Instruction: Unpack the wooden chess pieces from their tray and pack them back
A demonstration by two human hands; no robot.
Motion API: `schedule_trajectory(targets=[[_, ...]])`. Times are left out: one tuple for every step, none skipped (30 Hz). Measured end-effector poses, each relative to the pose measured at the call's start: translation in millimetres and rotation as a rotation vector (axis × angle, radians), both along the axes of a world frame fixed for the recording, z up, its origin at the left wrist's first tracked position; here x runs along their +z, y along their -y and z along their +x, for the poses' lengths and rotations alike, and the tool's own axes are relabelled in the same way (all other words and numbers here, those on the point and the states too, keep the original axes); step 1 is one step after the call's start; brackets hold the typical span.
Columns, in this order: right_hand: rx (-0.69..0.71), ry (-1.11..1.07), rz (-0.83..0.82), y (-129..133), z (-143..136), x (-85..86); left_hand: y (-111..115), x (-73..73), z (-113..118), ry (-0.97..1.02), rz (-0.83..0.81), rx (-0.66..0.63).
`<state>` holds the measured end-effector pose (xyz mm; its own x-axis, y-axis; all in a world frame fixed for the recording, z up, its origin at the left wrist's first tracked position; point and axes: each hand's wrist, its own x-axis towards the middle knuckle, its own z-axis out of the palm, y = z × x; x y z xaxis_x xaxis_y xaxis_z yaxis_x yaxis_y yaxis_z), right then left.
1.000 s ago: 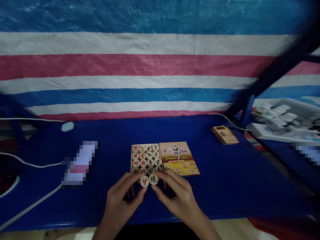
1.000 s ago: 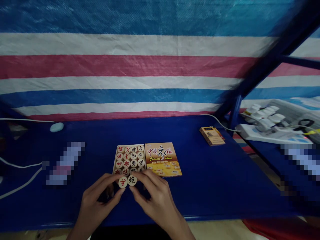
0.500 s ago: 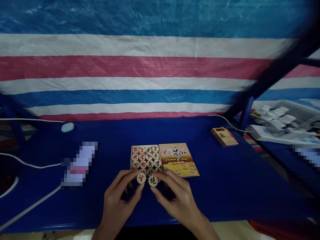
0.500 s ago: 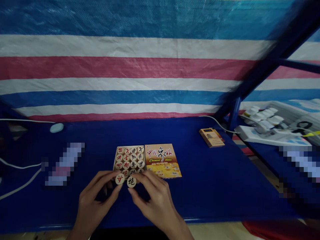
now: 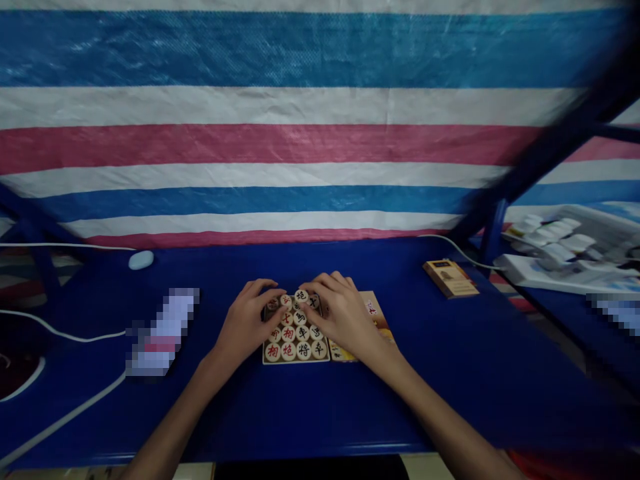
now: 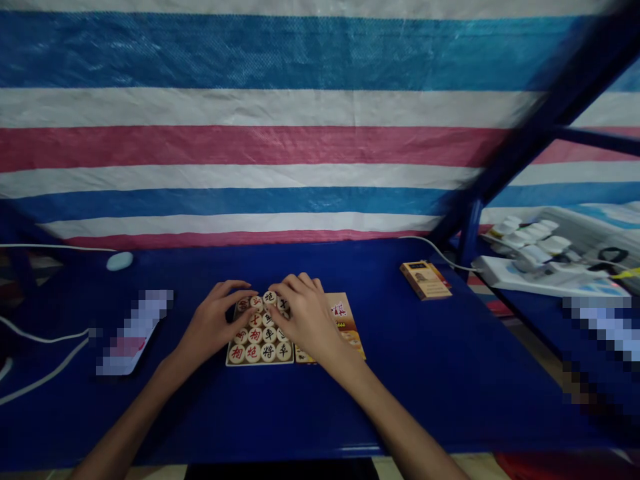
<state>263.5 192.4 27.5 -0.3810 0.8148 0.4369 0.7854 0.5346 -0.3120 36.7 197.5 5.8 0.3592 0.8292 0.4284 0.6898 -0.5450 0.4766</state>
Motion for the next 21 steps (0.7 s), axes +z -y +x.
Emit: schedule_trajectory(targets=[[0.001,0.005,0.004,0,-1,-2.6,1,-1.5,0,0.000,-0.004,0.004],[0.009,0.007,0.007,1,-2,-5.0,1,-2.5,-1,0.001,-0.008,0.007],[0.019,0.009,0.010,1,-2,-7.0,2,-3.0,-1,0.004,-0.011,0.008],[0.027,0.010,0.012,2,-2,-8.6,3,-3.2,-1,0.007,-0.014,0.007],[0.032,0.012,0.014,2,-3,-10.0,3,-3.0,-1,0.011,-0.015,0.005],[0.036,0.014,0.015,2,-2,-11.1,4,-2.7,-1,0.016,-0.015,0.002],[0.040,0.021,0.014,2,-2,-12.2,4,-2.4,-1,0.021,-0.013,0.001],[0.045,0.029,0.013,2,-2,-13.1,4,-2.1,-1,0.027,-0.009,0.002],[0.051,0.038,0.011,2,-2,-14.0,4,-2.0,-1,0.032,-0.005,0.003],[0.058,0.045,0.010,1,-2,-14.7,4,-2.1,-1,0.035,-0.002,0.005],[0.065,0.049,0.011,2,-2,-15.2,4,-2.3,-1,0.038,0.001,0.006],[0.071,0.050,0.015,2,-2,-15.6,4,-2.7,-2,0.040,0.003,0.007],[0.074,0.049,0.018,2,-2,-15.8,4,-3.2,-2,0.041,0.005,0.007],[0.075,0.045,0.021,3,-2,-15.8,4,-3.7,-2,0.041,0.006,0.006],[0.075,0.041,0.022,3,-2,-15.7,4,-4.3,-2,0.042,0.009,0.005],[0.075,0.039,0.022,3,-1,-15.7,4,-4.8,-2,0.042,0.011,0.004],[0.075,0.037,0.020,3,-1,-15.7,4,-5.2,-1,0.043,0.014,0.004],[0.076,0.036,0.018,3,-1,-16.0,4,-5.5,-1,0.044,0.017,0.003],[0.078,0.035,0.016,3,-1,-16.3,4,-5.6,-1,0.045,0.019,0.003],[0.081,0.034,0.014,3,-1,-16.9,4,-5.6,-1,0.045,0.021,0.004],[0.085,0.034,0.012,2,-1,-17.6,4,-5.5,-1,0.044,0.023,0.004]])
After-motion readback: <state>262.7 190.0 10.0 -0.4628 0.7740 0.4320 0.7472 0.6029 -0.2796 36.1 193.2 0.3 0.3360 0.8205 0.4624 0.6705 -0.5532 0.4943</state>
